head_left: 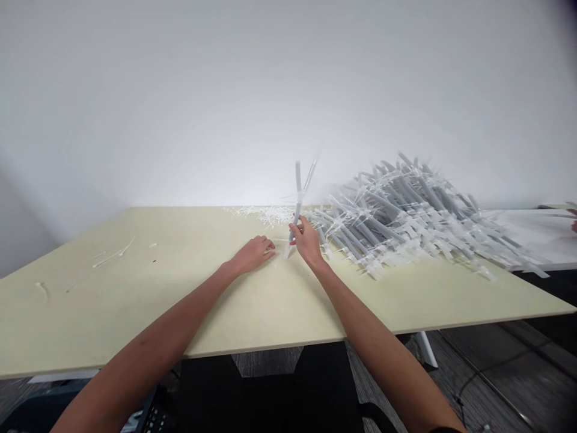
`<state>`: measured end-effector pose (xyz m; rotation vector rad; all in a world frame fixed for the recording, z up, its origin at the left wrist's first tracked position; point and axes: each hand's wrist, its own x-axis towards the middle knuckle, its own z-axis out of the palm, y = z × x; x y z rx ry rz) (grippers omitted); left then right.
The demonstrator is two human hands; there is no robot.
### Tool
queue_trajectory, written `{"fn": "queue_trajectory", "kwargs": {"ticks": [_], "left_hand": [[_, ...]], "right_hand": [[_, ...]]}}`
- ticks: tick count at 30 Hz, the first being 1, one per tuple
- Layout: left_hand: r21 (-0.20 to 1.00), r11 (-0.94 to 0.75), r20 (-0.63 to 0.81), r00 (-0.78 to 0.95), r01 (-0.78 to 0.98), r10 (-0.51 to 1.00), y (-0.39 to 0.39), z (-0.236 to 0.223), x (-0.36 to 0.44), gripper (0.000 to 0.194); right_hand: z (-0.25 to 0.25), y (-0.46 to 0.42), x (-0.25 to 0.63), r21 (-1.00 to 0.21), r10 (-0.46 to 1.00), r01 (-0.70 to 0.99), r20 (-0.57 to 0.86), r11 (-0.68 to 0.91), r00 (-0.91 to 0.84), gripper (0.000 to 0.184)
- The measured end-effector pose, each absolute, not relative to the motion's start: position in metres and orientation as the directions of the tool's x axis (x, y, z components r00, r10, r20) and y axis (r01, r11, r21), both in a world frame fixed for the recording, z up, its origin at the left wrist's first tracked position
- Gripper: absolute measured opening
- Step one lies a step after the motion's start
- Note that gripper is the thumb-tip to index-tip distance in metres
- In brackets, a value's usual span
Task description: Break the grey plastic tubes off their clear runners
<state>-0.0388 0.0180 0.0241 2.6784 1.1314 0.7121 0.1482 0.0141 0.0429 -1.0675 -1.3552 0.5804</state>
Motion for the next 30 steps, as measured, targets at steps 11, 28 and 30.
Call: {"fn": "queue_trajectory", "kwargs": {"ticks": [11, 28, 30], "left_hand": [[0.505, -0.673, 0.147, 0.715, 0.54, 0.684, -0.003, 0.036, -0.028, 0.014], [0.469, -0.577, 0.5, 0.338, 0.669, 0.797, 0.025, 0.034, -0.055, 0.021], [0.588, -0.505, 0.47, 0.241, 0.631, 0.849, 0.025, 0.035, -0.055, 0.019]], "right_hand": [[0.044, 0.012, 0.148, -0.837, 0.862, 0.311, 0.499, 0.45, 0.095, 0.032], [0.031, 0.023, 0.155, -0.795, 0.913, 0.457, 0.391, 0.4, -0.118, 0.016], [0.03, 0.023, 0.156, -0.827, 0.932, 0.431, 0.339, 0.361, -0.129, 0.017]]}}
